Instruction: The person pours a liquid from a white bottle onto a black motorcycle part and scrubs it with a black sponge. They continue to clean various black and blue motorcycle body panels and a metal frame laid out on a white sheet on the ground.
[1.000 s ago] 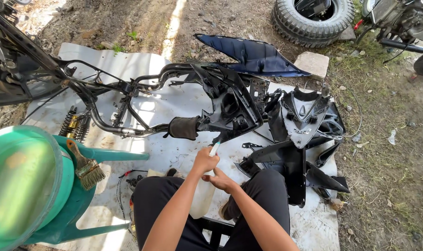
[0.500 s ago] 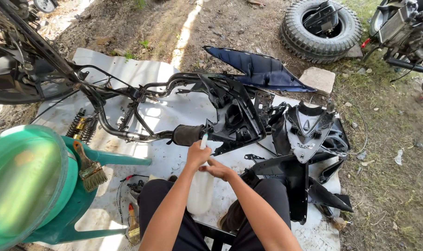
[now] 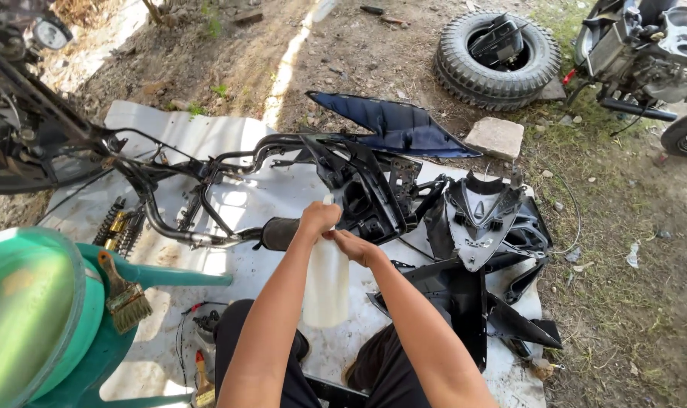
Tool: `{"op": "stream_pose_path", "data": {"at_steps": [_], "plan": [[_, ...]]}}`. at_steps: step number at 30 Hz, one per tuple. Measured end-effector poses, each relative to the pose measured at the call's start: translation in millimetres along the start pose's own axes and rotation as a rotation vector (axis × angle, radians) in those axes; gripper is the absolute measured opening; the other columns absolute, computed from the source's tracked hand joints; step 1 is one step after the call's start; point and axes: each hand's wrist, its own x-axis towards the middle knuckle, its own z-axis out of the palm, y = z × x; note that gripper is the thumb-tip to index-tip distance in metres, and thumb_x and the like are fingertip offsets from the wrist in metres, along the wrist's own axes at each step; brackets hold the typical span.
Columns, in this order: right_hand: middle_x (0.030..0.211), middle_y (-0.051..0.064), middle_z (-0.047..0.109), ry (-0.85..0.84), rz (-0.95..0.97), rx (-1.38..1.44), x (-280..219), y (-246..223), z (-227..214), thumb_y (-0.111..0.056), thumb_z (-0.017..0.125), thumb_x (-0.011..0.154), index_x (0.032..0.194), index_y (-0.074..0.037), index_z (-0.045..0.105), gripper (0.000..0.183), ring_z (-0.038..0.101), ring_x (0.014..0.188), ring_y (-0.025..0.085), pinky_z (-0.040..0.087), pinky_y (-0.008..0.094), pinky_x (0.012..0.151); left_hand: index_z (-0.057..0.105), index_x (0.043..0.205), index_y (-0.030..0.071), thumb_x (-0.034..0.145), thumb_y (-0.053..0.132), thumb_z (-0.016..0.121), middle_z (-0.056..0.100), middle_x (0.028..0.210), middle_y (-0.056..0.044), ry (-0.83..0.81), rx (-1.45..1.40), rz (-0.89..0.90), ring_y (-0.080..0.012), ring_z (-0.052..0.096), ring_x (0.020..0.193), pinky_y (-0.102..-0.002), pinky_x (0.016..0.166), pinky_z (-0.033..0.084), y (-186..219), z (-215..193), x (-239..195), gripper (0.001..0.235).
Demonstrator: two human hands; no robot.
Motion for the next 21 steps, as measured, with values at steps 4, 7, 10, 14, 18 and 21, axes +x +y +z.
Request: {"op": "stream_pose_path", "data": {"at_steps": [4,7,10,14,18,21], "plan": [[0.162,-0.001,0.035,0.036,0.158,0.020,-9.4,-32.1,-4.0,-0.057,0.040,0.092,0.151,-0.025,0.049,0.068,0.034,0.146,0.022,0.028,0.048,0.116,0.073,0.088,-0.004,0.069,0.022,0.061,0.076,0.094,-0.023,-0.005,-0.041,0.032,-0.0347,0.074,0.089,-0.043,0.075,0.057,6.7,0.2,10.1,0.034],[0.157,0.007,0.049,-0.012,-0.011,0.041,14.5,-29.5,-17.3,-0.056,0.045,0.095,0.148,-0.017,0.054,0.065,0.045,0.144,0.025,0.033,0.043,0.118,0.071,0.084,-0.004,0.069,0.022,0.059,0.076,0.091,-0.023,0.002,-0.110,0.073,-0.0353,0.074,0.085,-0.044,0.072,0.057,21.7,-10.3,11.5,0.032],[0.154,0.007,0.046,0.082,-0.027,-0.004,22.9,-43.0,-33.7,-0.057,0.039,0.095,0.148,-0.019,0.058,0.068,0.043,0.142,0.024,0.031,0.041,0.118,0.072,0.081,-0.004,0.069,0.023,0.060,0.076,0.088,-0.023,0.034,-0.084,0.114,-0.0361,0.074,0.082,-0.044,0.071,0.056,44.4,-15.5,25.7,0.032],[0.153,0.007,0.052,0.096,-0.151,-0.006,25.8,-52.9,-53.9,-0.052,0.040,0.096,0.147,-0.012,0.055,0.066,0.046,0.141,0.023,0.032,0.041,0.118,0.074,0.081,0.000,0.067,0.023,0.062,0.076,0.088,-0.021,0.046,-0.025,0.163,-0.0340,0.075,0.083,-0.042,0.073,0.058,73.9,-15.0,29.4,0.029],[0.151,0.006,0.055,0.164,-0.113,0.041,20.4,-45.8,-78.8,-0.047,0.040,0.098,0.146,-0.010,0.054,0.062,0.049,0.139,0.022,0.035,0.042,0.116,0.075,0.079,0.001,0.068,0.022,0.064,0.077,0.086,-0.019,-0.009,-0.039,0.285,-0.0333,0.074,0.083,-0.041,0.074,0.057,88.0,9.6,40.0,0.026],[0.146,0.009,0.060,0.174,-0.079,0.045,-21.2,-66.1,-91.6,-0.046,0.037,0.100,0.145,-0.009,0.057,0.061,0.056,0.131,0.026,0.042,0.044,0.110,0.073,0.080,0.002,0.070,0.021,0.063,0.076,0.086,-0.019,-0.079,-0.059,0.345,-0.0342,0.074,0.082,-0.042,0.073,0.057,100.6,28.9,36.4,0.024]]}}
